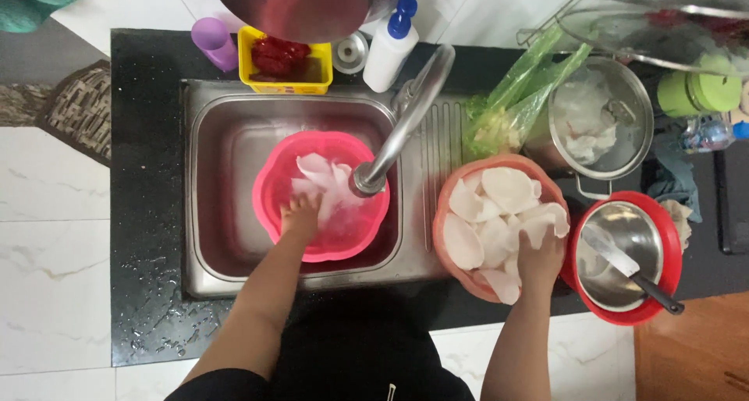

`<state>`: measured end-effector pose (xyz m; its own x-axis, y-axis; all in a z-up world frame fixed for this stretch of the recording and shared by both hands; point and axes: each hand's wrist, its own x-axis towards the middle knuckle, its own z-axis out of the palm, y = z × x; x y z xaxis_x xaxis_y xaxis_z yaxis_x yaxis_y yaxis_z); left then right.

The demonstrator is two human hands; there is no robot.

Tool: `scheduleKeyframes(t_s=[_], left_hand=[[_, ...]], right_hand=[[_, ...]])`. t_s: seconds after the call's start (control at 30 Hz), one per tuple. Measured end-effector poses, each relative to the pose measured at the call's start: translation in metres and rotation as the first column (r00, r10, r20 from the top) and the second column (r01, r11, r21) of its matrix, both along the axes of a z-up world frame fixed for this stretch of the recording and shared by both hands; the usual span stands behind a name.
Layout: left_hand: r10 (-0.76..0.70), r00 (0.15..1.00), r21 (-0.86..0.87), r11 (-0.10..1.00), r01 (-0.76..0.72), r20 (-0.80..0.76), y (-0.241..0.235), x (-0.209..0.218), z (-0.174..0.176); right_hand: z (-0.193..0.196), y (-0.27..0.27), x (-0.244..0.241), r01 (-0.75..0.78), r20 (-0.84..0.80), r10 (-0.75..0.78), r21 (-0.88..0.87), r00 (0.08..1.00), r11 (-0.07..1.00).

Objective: Washing and rinsing pieces of coconut meat in a sink using colanders.

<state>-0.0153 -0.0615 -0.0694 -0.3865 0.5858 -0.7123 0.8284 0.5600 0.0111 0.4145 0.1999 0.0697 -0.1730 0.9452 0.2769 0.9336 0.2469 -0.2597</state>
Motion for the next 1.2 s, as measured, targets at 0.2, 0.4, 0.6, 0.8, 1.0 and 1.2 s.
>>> scheduleKeyframes(t_s=[0.2, 0.4, 0.6, 0.8, 1.0, 1.2], left_hand=[[-0.110, 0.994, -0.056, 0.992, 0.110, 0.002, 0.023, 0.018, 0.062], [-0.137, 0.991, 0.112, 0.984, 0.137, -0.011, 0.018, 0.011, 0.019], [0.019, 0.985, 0.263, 0.963, -0.064, 0.171, 0.021, 0.008, -0.032], [0.116, 0.938, 0.424, 0.869, -0.256, 0.328, 0.052, 0.002, 0.122], [0.173, 0.902, 0.511, 0.775, -0.373, 0.396, 0.059, -0.005, 0.202], [0.304, 0.626, 0.384, 0.577, -0.721, 0.718, 0.048, -0.007, 0.153]], right_hand=[[0.046, -0.030, -0.043, -0.119, -0.093, 0.166, 0.378, 0.982, 0.918], [0.096, -0.078, -0.119, -0.287, -0.339, 0.361, 0.250, 0.869, 0.925], [0.051, -0.113, -0.176, -0.699, -0.441, 0.597, -0.105, 0.670, 0.707], [0.009, -0.127, -0.244, -0.553, -0.493, 0.250, -0.732, 0.833, 0.398], [-0.020, -0.127, -0.284, -0.482, -0.395, 0.277, -0.728, 0.876, 0.488], [0.019, -0.141, -0.300, -0.317, -0.360, -0.035, -0.860, 0.932, 0.400]])
